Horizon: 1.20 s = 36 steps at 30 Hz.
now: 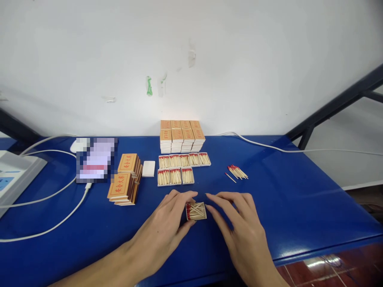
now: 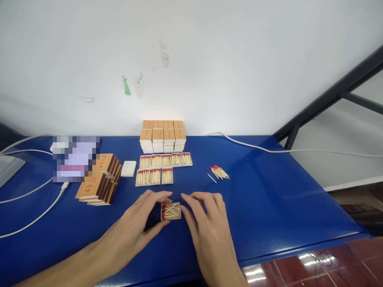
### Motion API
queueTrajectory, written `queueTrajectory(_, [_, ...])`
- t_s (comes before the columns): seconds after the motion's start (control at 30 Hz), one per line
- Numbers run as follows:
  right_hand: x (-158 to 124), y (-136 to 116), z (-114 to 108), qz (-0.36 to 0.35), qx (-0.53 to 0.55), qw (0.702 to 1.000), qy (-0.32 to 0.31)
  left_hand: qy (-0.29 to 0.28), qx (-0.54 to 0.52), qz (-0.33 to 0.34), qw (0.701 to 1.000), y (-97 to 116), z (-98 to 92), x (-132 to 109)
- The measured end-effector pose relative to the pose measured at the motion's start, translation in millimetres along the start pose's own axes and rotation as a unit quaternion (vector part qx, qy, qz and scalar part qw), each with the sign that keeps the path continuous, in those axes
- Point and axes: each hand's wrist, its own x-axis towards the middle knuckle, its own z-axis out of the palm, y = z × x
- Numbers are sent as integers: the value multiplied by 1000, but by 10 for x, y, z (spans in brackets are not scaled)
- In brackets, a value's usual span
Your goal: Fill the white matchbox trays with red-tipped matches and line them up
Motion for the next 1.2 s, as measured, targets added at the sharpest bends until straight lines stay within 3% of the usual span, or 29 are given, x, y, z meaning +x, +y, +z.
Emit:
queueTrajectory(0.17, [-233,-133,127,-14,-53,998,-28,-9,-10,1,1000,6,0,-13])
queueTrajectory(0.33, [-342,-211,151,-33,-96,995,-11,-12,-18,6,1000,-13,10,-32])
queueTrajectory(0.43, [-339,-180,110,-40,-69,997,-7,-7,-23,6,1000,-31,24,-33])
queueTrajectory(0.67, [-85,-103,51,32,54,997,-36,-19,-49,-2,999,-41,-18,14])
queueTrajectory(0.83, [90,-74,-1,5,93,990,-103,-30,-58,-5,998,-37,-44,11])
queueTrajectory(0.97, [100,-43,-14,-15,106,988,-112,-32,-59,-12,998,-30,-53,10])
queueTrajectory(1.2, [36,-60,-34,69,156,977,-125,-32,-56,-16,998,-33,-56,-4])
